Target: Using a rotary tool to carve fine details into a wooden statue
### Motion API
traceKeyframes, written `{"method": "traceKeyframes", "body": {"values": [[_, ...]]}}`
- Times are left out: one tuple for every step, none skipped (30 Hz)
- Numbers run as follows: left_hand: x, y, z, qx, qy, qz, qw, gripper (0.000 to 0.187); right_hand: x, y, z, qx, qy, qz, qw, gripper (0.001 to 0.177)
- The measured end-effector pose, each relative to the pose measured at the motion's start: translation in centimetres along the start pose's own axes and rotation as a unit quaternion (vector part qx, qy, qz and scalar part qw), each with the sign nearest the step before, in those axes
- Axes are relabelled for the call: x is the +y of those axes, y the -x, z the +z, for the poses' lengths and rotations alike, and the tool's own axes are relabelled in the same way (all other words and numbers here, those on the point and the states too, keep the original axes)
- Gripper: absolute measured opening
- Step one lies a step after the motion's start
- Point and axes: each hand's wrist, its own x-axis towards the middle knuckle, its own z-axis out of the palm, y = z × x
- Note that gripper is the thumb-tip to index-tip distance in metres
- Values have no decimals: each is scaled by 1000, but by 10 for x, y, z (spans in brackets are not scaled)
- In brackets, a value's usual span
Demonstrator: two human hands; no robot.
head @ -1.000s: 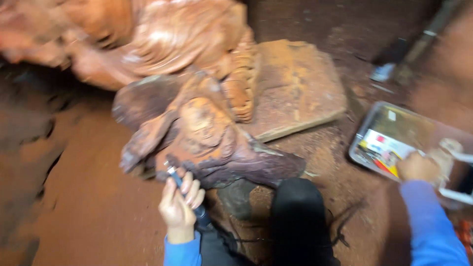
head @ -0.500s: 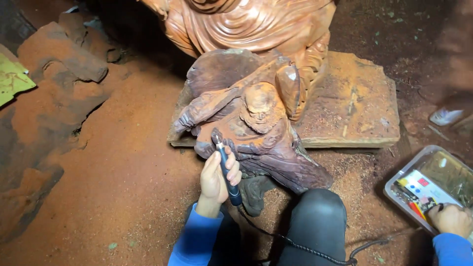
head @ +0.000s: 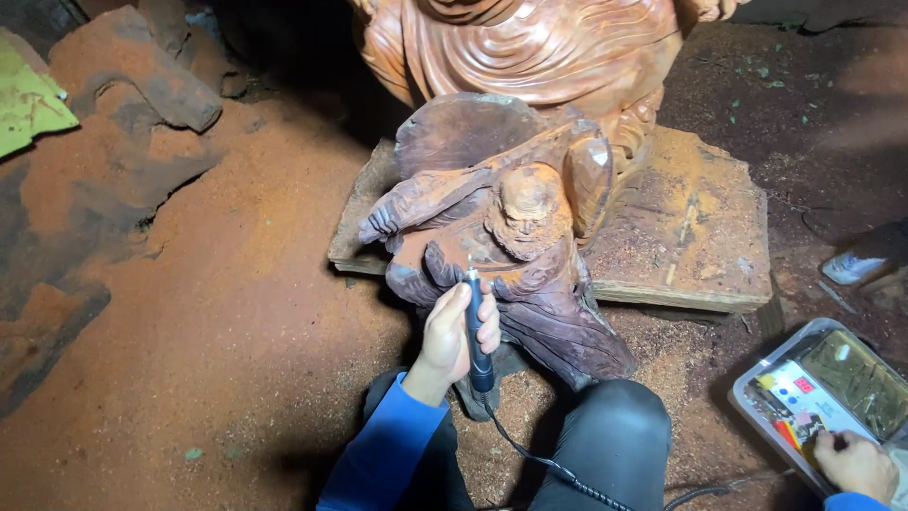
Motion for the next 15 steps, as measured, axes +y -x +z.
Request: {"method": "traceKeyframes", "body": {"values": [[-1,1,0,2,2,2,1000,25,-1,0,-4,2,2,-2,1000,50],[-2,0,1,-2,-3,0,1000,25,-1,3,-8,-4,-10,0,1000,49],[-3,0,2,-6,-8,-3,1000,24,-1,5,-11,-9,-22,2,1000,48],[-5,-1,1,-8,-7,-3,1000,24,-1,4,-13,-8,-22,3,1000,48],[-6,-1,1,-17,-2,-10,1000,25,0,4,-15,-15,-42,7,999,46],[-7,-2,1,-27,2,-18,999,26,-2,3,-16,-21,-64,10,998,44],[-6,-2,4,-27,2,-17,999,26,-3,3,-16,-21,-64,10,998,44],[-5,-1,6,-29,-4,-20,999,26,-4,3,-15,1,-84,26,996,42],[-5,-1,9,-30,-10,-22,999,26,-6,2,-15,23,-105,42,993,42],[-5,-1,8,-30,-11,-22,999,26,-8,0,-14,23,-106,42,993,42],[-6,-1,7,-28,-12,-25,999,26,-10,-2,-13,21,-87,56,994,40],[-7,-2,6,-27,-15,-29,999,25,-12,-3,-11,18,-70,72,995,39],[-5,-1,7,-28,-16,-31,999,25,-13,-1,-11,17,-71,73,995,39],[-4,-1,9,-27,-18,-32,999,25,-14,-1,-13,18,-70,75,995,39],[-2,0,11,-26,-20,-33,999,24,-15,0,-14,20,-69,78,994,38]]}}
